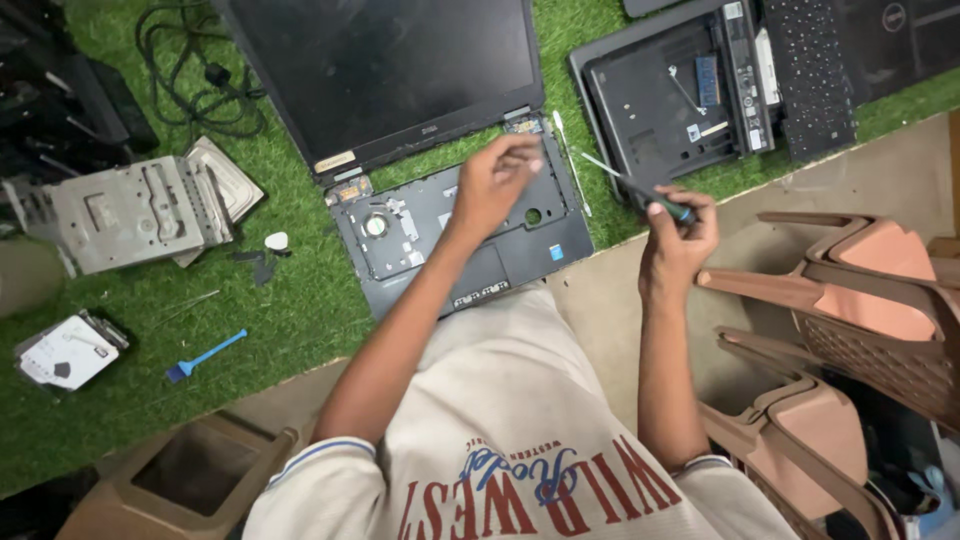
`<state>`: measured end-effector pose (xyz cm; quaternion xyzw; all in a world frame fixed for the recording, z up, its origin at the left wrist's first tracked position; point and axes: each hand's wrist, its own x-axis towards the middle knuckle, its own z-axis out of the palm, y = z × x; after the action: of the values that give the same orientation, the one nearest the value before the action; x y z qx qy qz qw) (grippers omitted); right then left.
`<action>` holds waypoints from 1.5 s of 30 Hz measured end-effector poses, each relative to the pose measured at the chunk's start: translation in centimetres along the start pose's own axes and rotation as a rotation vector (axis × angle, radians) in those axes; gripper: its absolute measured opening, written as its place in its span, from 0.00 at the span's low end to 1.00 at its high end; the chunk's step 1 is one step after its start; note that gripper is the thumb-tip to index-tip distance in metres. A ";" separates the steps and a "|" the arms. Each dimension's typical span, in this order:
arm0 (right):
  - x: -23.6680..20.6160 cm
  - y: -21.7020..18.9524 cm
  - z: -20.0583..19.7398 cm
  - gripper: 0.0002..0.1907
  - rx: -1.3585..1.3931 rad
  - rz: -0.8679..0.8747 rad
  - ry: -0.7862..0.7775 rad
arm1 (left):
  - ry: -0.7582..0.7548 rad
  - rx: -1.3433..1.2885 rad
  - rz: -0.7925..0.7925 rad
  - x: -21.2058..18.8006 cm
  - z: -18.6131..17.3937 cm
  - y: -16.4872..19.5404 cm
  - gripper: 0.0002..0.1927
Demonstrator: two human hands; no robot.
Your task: The person pries open the chassis of a laptop using a metal pry tool, separating the bottom cover from the body. They then flip the laptop open, remove the bottom panel, and work on the exposed internal components with a screwdriver, adjusting parts inside the chassis.
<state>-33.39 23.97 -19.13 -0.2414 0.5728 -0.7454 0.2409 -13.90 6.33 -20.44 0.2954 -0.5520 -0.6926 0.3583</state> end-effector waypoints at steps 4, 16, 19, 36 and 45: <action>-0.8 -0.7 -0.3 0.12 -0.009 0.022 -0.020 | -0.091 -0.153 -0.085 1.5 2.1 -0.1 0.17; 1.6 -0.9 -4.6 0.12 0.008 0.055 0.112 | -0.147 0.126 -0.071 8.0 7.5 -0.7 0.07; 2.5 -0.7 -6.2 0.12 -0.029 0.038 0.203 | -0.218 0.676 0.219 12.1 9.3 -0.9 0.04; 11.9 3.8 -2.4 0.13 -1.162 -0.371 0.202 | 0.014 0.681 0.301 8.5 3.7 -1.3 0.18; 2.9 3.9 -2.1 0.05 -0.947 -0.185 -0.226 | 0.725 0.792 -0.231 -20.4 -9.3 -1.4 0.10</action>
<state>-36.65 22.75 -23.19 -0.4533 0.7952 -0.3906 0.0981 4.91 18.17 -23.58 0.6861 -0.5757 -0.3206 0.3083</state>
